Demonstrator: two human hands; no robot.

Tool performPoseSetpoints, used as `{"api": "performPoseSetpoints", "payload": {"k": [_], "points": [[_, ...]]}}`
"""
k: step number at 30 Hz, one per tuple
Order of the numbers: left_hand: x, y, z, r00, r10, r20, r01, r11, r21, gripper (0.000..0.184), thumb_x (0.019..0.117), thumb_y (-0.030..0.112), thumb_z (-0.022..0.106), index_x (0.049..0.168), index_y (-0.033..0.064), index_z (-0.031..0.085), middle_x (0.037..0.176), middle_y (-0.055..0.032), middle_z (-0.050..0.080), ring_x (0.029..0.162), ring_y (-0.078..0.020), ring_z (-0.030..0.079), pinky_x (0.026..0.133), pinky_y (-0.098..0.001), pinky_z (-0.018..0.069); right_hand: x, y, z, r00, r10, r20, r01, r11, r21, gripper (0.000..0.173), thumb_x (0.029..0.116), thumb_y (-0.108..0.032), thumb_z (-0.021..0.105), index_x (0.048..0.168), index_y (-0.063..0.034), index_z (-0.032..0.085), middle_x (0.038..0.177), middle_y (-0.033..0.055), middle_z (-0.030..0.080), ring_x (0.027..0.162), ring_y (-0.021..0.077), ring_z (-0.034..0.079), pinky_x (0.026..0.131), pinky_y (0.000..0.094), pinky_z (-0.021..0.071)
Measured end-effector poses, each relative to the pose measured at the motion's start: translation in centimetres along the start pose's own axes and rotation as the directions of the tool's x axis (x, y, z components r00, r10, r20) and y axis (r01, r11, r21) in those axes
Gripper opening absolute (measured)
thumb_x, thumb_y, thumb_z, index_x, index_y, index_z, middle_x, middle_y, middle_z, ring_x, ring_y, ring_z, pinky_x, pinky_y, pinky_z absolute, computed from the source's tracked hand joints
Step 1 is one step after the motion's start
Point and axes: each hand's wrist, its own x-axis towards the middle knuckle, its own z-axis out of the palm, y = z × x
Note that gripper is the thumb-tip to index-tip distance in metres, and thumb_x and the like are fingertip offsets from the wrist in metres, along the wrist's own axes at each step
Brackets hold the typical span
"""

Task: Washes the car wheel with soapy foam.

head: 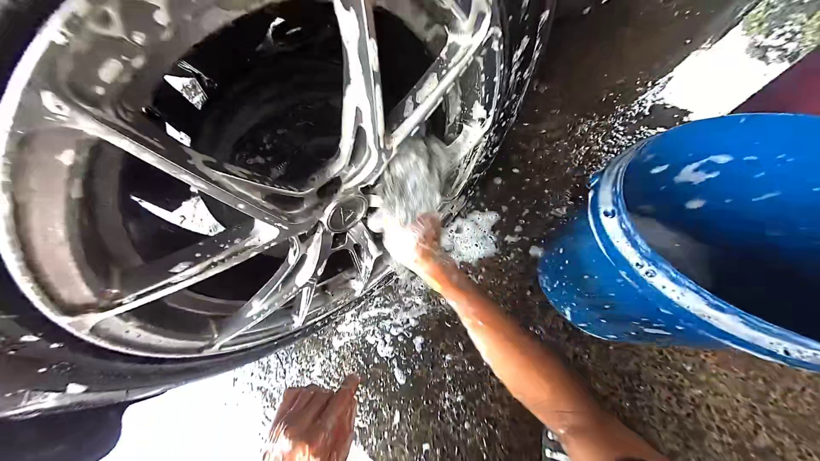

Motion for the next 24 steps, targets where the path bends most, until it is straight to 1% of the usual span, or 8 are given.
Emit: {"api": "performPoseSetpoints", "payload": {"k": [2, 5, 7, 10, 14, 19, 22, 24], "points": [[-0.1, -0.6, -1.0, 1.0, -0.021, -0.018, 0.021, 1.0, 0.007, 0.026, 0.096, 0.01, 0.058, 0.11, -0.0018, 0.076, 0.083, -0.0159, 0.075, 0.078, -0.032, 0.072, 0.078, -0.0464, 0.0548, 2.9, 5.8, 3.2, 0.947, -0.039, -0.32, 0.034, 0.999, -0.022, 0.042, 0.0953, -0.023, 0.069, 0.126, 0.0053, 0.066, 0.128, 0.0318, 0.063, 0.124, 0.0499, 0.057, 0.104, 0.0686, 0.0404], [-1.4, -0.1, -2.6, 0.997, -0.069, -0.015, 0.069, 0.997, -0.026, 0.026, 0.0971, 0.01, 0.058, 0.112, -0.0019, 0.076, 0.084, -0.0164, 0.075, 0.08, -0.0314, 0.072, 0.081, -0.0448, 0.0544, 2.8, 7.6, 2.1, 0.928, 0.117, -0.354, -0.137, 0.99, -0.029, 0.04, 0.1011, -0.023, 0.061, 0.127, 0.0074, 0.063, 0.129, 0.0351, 0.06, 0.128, 0.0539, 0.052, 0.109, 0.0711, 0.0333], [-2.0, -0.1, -3.3, 0.998, -0.056, 0.002, 0.056, 0.997, -0.055, 0.025, 0.098, 0.01, 0.059, 0.112, -0.0021, 0.075, 0.084, -0.0179, 0.074, 0.079, -0.0321, 0.07, 0.08, -0.0446, 0.054, 1.6, 5.7, 3.2, 0.915, 0.096, -0.391, -0.115, 0.993, -0.026, 0.033, 0.0972, -0.019, 0.063, 0.118, 0.006, 0.067, 0.118, 0.0326, 0.065, 0.117, 0.0512, 0.059, 0.1, 0.0694, 0.0423], [-2.0, -0.2, -3.2, 0.999, -0.034, -0.005, 0.033, 0.997, -0.066, 0.023, 0.0981, 0.008, 0.06, 0.111, -0.004, 0.075, 0.083, -0.0207, 0.073, 0.079, -0.0346, 0.07, 0.08, -0.0456, 0.0533, 0.8, 3.5, 3.7, 0.971, 0.087, -0.225, -0.102, 0.993, -0.059, 0.031, 0.0989, -0.016, 0.061, 0.119, 0.0058, 0.07, 0.113, 0.0314, 0.069, 0.11, 0.0504, 0.065, 0.092, 0.0681, 0.0472], [-3.2, -0.1, -4.4, 0.998, -0.036, -0.05, 0.032, 0.996, -0.079, 0.024, 0.0987, 0.01, 0.059, 0.109, -0.0028, 0.075, 0.083, -0.0197, 0.073, 0.08, -0.0324, 0.068, 0.082, -0.0415, 0.0504, 0.5, 6.2, 2.2, 0.962, 0.099, -0.256, -0.129, 0.986, -0.103, 0.03, 0.0995, -0.021, 0.063, 0.115, 0.0026, 0.07, 0.109, 0.0316, 0.068, 0.105, 0.0526, 0.064, 0.084, 0.0725, 0.047], [-4.4, -0.3, -5.2, 0.998, -0.006, -0.06, -0.002, 0.99, -0.139, 0.024, 0.1009, 0.012, 0.057, 0.109, -0.004, 0.074, 0.082, -0.0201, 0.073, 0.081, -0.0317, 0.068, 0.085, -0.0406, 0.0497, 0.4, 4.8, 9.0, 0.992, 0.001, -0.128, -0.005, 1.0, -0.028, 0.034, 0.0957, -0.012, 0.064, 0.124, 0.0065, 0.067, 0.121, 0.0316, 0.066, 0.117, 0.0485, 0.062, 0.099, 0.0663, 0.0459], [-3.6, -0.4, -4.4, 0.997, 0.019, -0.075, -0.028, 0.991, -0.133, 0.022, 0.1002, 0.01, 0.058, 0.107, -0.0024, 0.075, 0.08, -0.0176, 0.073, 0.079, -0.0291, 0.068, 0.085, -0.0379, 0.0488, 0.5, 3.0, 13.7, 0.989, 0.108, 0.1, -0.121, 0.983, 0.141, 0.035, 0.1031, -0.009, 0.052, 0.13, 0.0119, 0.06, 0.131, 0.033, 0.061, 0.131, 0.0436, 0.054, 0.113, 0.0542, 0.0384], [-3.2, -0.9, -3.6, 0.997, 0.023, -0.078, -0.034, 0.991, -0.131, 0.022, 0.1004, 0.011, 0.058, 0.108, -0.0012, 0.075, 0.081, -0.016, 0.073, 0.08, -0.0271, 0.067, 0.086, -0.0367, 0.0479, -0.1, 1.4, 13.4, 0.996, 0.09, 0.027, -0.093, 0.968, 0.234, 0.033, 0.1005, -0.01, 0.058, 0.122, 0.0142, 0.064, 0.121, 0.034, 0.065, 0.119, 0.0439, 0.061, 0.106, 0.0543, 0.0446]]}}
